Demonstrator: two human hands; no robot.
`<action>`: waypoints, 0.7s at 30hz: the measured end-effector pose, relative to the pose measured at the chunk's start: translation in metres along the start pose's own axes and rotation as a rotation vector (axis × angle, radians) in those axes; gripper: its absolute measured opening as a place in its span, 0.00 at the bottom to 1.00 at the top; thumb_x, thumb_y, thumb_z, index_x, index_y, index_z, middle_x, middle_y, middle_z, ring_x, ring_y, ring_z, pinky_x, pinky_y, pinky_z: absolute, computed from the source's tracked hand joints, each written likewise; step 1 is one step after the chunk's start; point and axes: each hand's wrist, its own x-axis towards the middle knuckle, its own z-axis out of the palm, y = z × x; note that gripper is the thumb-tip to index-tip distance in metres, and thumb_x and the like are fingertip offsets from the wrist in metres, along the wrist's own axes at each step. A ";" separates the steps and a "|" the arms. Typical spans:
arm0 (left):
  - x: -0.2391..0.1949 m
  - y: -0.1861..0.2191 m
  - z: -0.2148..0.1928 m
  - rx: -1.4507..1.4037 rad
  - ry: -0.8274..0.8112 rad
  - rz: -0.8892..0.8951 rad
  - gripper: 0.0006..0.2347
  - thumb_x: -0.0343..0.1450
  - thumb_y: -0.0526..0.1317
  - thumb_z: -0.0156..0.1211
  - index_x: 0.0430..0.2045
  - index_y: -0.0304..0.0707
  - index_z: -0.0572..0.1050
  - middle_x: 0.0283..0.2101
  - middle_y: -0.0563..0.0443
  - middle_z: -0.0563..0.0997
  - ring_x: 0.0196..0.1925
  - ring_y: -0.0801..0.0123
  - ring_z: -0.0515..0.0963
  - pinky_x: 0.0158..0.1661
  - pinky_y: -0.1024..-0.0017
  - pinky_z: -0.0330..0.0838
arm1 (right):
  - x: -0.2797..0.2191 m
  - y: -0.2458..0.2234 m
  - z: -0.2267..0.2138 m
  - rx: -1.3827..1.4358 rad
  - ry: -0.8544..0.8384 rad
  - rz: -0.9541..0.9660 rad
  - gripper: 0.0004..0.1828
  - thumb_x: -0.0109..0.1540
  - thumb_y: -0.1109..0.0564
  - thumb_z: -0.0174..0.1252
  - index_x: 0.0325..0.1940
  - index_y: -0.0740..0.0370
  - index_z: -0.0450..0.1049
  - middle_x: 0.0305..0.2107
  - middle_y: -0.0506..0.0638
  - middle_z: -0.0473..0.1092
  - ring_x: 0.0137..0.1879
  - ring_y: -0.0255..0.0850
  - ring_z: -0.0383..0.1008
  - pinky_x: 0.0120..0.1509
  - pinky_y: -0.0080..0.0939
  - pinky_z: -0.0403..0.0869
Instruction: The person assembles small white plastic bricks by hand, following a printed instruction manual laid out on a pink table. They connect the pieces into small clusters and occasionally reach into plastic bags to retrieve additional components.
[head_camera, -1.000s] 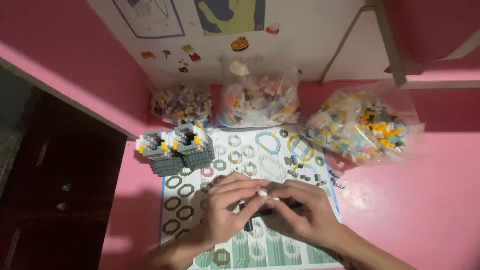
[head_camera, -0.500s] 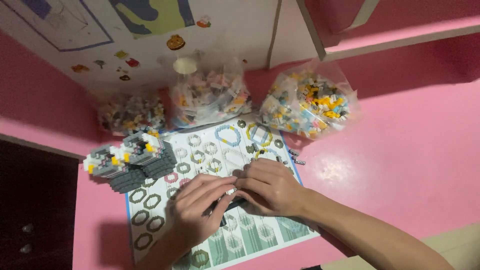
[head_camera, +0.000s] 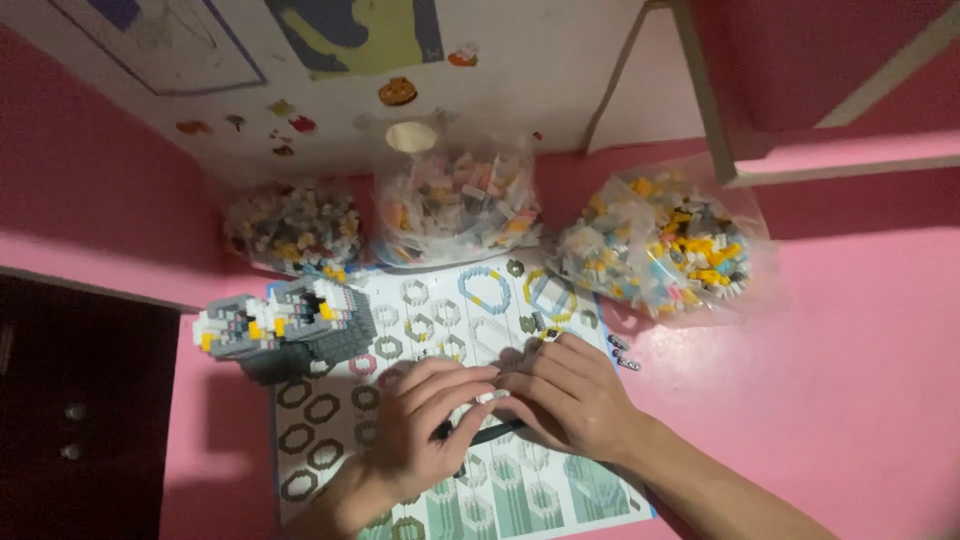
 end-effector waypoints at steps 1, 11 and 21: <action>-0.006 -0.008 0.005 0.000 0.005 -0.012 0.06 0.73 0.38 0.67 0.36 0.33 0.84 0.45 0.47 0.89 0.42 0.58 0.85 0.44 0.63 0.80 | 0.000 0.001 0.002 0.009 -0.010 0.000 0.11 0.70 0.53 0.60 0.43 0.64 0.76 0.35 0.53 0.77 0.36 0.45 0.73 0.38 0.41 0.65; 0.017 0.016 -0.018 -0.284 0.024 -0.047 0.06 0.75 0.33 0.58 0.32 0.26 0.80 0.39 0.41 0.87 0.37 0.54 0.84 0.40 0.62 0.79 | 0.009 0.000 -0.003 0.075 -0.047 -0.098 0.12 0.67 0.53 0.65 0.35 0.63 0.76 0.28 0.52 0.72 0.32 0.44 0.69 0.35 0.40 0.59; -0.032 0.025 -0.035 -0.083 0.098 -0.604 0.09 0.69 0.38 0.70 0.20 0.34 0.81 0.49 0.48 0.86 0.55 0.58 0.79 0.60 0.55 0.69 | -0.004 0.001 0.003 0.168 0.110 0.196 0.22 0.70 0.54 0.46 0.26 0.67 0.73 0.18 0.53 0.66 0.23 0.45 0.58 0.34 0.42 0.58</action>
